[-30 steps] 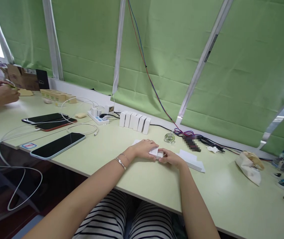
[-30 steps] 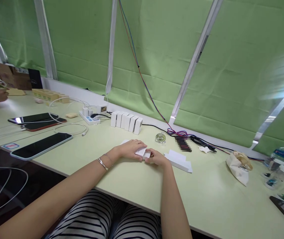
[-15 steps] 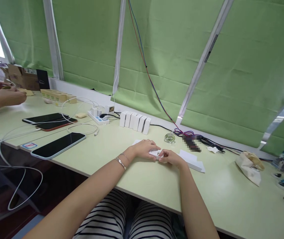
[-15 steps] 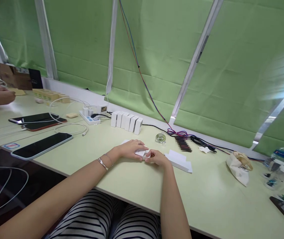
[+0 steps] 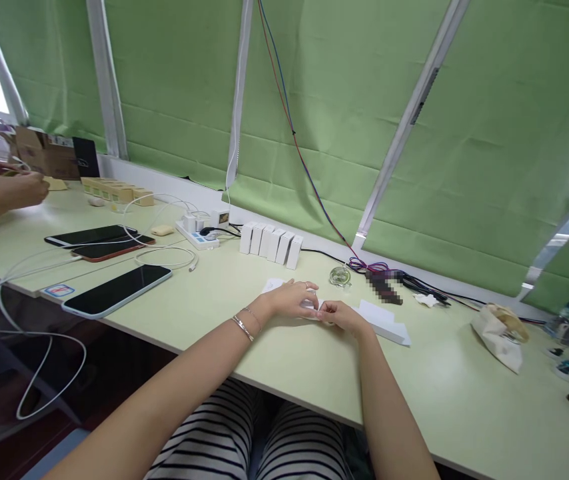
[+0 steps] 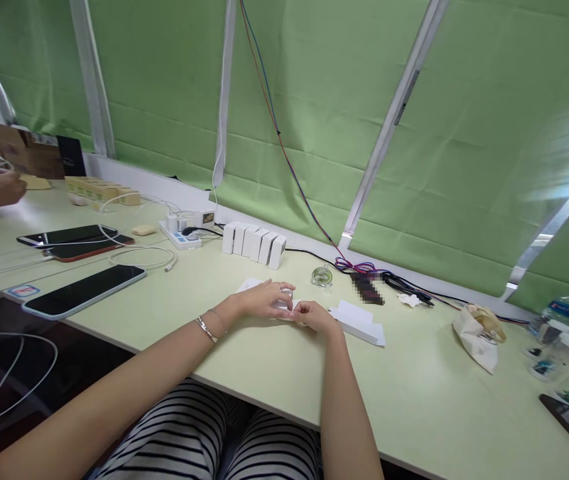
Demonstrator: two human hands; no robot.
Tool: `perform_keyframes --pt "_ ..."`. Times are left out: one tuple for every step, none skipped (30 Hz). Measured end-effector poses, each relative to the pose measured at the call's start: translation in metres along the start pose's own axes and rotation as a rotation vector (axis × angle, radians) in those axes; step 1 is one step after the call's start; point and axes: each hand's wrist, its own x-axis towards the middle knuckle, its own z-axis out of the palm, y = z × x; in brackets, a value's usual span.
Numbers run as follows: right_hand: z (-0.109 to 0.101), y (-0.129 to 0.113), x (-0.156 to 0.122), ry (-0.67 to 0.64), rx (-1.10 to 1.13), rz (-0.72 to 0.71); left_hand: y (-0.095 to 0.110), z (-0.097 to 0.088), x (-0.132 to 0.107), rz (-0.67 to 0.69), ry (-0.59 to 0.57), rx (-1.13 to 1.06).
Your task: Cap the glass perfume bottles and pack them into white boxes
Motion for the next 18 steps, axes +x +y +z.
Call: perform_keyframes --pt "0.0 -0.001 0.0 0.005 -0.01 0.004 0.002 0.0 0.0 -0.005 0.007 0.001" --pt "0.0 -0.001 -0.001 0.009 -0.02 0.01 0.004 0.0 0.001 -0.01 0.016 0.003" --pt "0.0 -0.002 -0.001 0.011 -0.032 0.021 0.005 0.0 0.002 -0.014 0.026 0.006" --pt "0.0 -0.003 -0.001 0.012 -0.046 0.034 0.006 0.0 0.002 -0.019 0.037 0.01" --pt "0.0 -0.003 -0.002 0.01 -0.06 0.05 0.007 0.0 0.003 -0.024 0.048 0.014" --pt "0.0 -0.003 -0.002 0.008 -0.074 0.065 0.008 0.001 0.003 -0.03 0.059 0.018" --pt "0.0 -0.004 -0.002 0.004 -0.088 0.08 0.008 0.001 0.003 -0.038 0.07 0.023" --pt "0.0 -0.004 -0.002 0.001 -0.102 0.093 0.008 0.002 0.004 -0.046 0.078 0.027" --pt "0.0 -0.004 -0.002 -0.003 -0.115 0.104 0.008 0.003 0.004 -0.055 0.082 0.031" --pt "0.0 -0.005 -0.002 -0.007 -0.127 0.111 0.008 0.004 0.004 -0.063 0.083 0.034" --pt "0.0 -0.005 -0.003 -0.01 -0.139 0.115 0.008 0.005 0.005 -0.069 0.08 0.036" --pt "0.001 -0.006 -0.003 -0.013 -0.151 0.117 0.007 0.006 0.005 -0.074 0.074 0.039" --pt "0.002 -0.006 -0.002 -0.015 -0.163 0.117 0.006 0.007 0.004 -0.079 0.067 0.042" --pt "0.002 -0.007 -0.002 -0.014 -0.176 0.114 0.005 0.007 0.004 -0.084 0.06 0.045" --pt "0.003 -0.007 -0.001 -0.011 -0.188 0.111 0.003 0.008 0.004 -0.095 0.052 0.051" --pt "0.004 -0.006 0.0 -0.005 -0.202 0.108 0.0 0.008 0.004 -0.116 0.042 0.059" --pt "0.004 -0.006 0.001 0.004 -0.215 0.103 -0.002 0.008 0.003 -0.147 0.028 0.067" --pt "0.005 -0.005 0.002 0.015 -0.228 0.098 -0.005 0.008 0.003 -0.183 0.012 0.075"
